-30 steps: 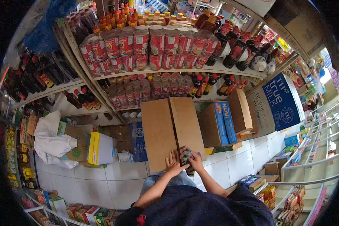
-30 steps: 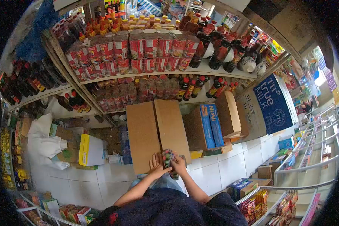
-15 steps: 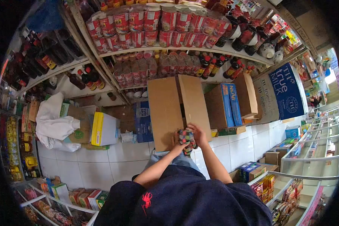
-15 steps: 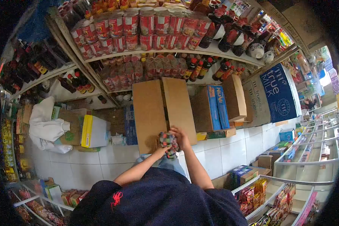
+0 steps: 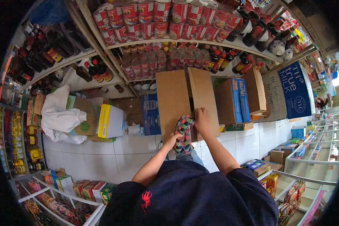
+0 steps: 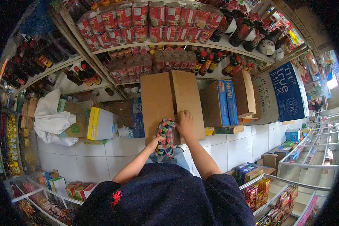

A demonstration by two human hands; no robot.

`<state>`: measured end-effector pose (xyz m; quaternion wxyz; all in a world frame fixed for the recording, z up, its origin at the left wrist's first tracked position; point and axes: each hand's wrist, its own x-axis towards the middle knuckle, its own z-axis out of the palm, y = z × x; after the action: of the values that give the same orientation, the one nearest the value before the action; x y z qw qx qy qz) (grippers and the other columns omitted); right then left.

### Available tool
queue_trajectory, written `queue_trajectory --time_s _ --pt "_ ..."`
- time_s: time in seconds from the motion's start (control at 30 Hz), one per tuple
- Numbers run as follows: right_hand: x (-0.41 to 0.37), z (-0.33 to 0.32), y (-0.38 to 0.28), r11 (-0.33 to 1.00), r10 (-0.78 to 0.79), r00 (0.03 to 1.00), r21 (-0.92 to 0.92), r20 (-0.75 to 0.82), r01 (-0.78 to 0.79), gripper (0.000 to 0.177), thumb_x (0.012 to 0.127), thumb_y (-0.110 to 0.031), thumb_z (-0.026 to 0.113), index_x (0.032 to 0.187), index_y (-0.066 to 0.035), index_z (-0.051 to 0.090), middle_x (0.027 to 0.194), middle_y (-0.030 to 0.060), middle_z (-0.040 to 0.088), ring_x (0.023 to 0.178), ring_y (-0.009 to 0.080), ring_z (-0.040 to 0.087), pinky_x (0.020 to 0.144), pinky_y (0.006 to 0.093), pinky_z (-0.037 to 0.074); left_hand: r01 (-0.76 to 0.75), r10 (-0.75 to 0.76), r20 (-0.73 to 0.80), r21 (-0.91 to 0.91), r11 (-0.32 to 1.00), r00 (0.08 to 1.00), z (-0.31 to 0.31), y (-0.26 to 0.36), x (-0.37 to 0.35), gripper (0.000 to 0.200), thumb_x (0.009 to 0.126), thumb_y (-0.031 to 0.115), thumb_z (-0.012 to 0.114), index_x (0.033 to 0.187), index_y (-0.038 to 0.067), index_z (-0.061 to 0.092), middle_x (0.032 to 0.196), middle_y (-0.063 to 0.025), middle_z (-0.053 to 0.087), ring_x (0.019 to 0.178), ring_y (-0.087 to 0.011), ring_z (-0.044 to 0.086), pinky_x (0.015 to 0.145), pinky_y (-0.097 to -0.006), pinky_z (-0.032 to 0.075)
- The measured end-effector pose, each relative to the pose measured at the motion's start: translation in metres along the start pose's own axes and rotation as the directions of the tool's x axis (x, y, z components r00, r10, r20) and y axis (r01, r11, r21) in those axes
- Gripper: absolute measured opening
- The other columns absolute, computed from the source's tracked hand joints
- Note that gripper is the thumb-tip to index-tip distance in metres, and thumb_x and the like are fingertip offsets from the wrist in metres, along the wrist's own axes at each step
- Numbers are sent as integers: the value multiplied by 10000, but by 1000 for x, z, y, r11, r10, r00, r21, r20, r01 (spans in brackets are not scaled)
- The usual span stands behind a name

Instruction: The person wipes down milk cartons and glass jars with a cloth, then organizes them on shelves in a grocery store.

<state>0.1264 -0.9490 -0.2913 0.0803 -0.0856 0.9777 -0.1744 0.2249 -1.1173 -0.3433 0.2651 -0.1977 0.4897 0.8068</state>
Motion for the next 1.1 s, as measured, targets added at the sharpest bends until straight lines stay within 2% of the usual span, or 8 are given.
queue_trajectory --time_s 0.03,0.07,0.17,0.23,0.27,0.37,0.73,1.1 --pt "-11 3 0 992 -96 962 54 -256 114 550 732 -290 612 1201 -53 447 1202 205 438 1122 378 413 935 484 331 4 -4 -4 -6 1000 1000 2 7 -5 234 703 239 595 791 24 621 728 -40 614 663 -146 566 668 -288 448" --pt "-17 13 2 996 -37 982 73 -185 51 596 788 -295 555 1306 -98 337 1374 187 236 1274 362 195 1021 489 174 -106 131 -133 180 978 982 6 12 -10 229 705 220 587 800 13 613 719 -56 615 662 -184 573 665 -303 450" --pt "-18 26 1 997 -71 980 6 -188 73 541 831 -300 494 1316 -117 339 1387 159 243 1272 357 213 1029 487 160 -260 430 -136 624 737 892 -6 0 -9 368 690 159 578 1022 3 546 924 -149 590 845 -321 557 734 -359 436" --pt "-18 33 4 998 -53 983 8 -178 56 534 844 -316 470 1323 -124 332 1395 144 238 1278 345 208 1032 484 152 -230 692 -84 909 348 717 3 18 -29 623 710 153 603 1268 39 350 1257 -195 370 1119 -345 392 907 -382 346" --pt "-16 35 6 999 -41 983 1 -178 42 528 858 -331 446 1331 -131 325 1403 129 232 1284 333 203 1036 481 145 -137 516 -27 951 277 856 4 25 -29 692 733 181 589 1333 74 262 1347 -182 236 1202 -379 283 983 -424 279" --pt "-12 45 12 1000 -12 985 -7 -175 11 526 856 -373 434 1323 -147 345 1406 104 240 1291 315 198 1039 479 129 -341 462 340 936 -84 819 19 31 -32 640 765 201 555 1334 94 280 1338 -168 273 1230 -361 269 1023 -440 228" --pt "-11 41 14 999 -25 982 32 -186 32 482 853 -327 451 1298 -153 392 1377 116 299 1273 323 250 1027 505 144 -350 455 508 852 -389 732 16 32 18 458 819 283 491 1237 102 452 1316 -110 370 1228 -277 325 1019 -429 248" --pt "-14 32 7 997 -1 984 79 -176 15 493 826 -338 480 1277 -149 416 1378 128 289 1268 332 252 1026 507 151 -100 632 245 961 -257 736 -20 134 146 357 877 225 446 1185 53 492 1355 -98 311 1271 -277 250 1048 -429 213"
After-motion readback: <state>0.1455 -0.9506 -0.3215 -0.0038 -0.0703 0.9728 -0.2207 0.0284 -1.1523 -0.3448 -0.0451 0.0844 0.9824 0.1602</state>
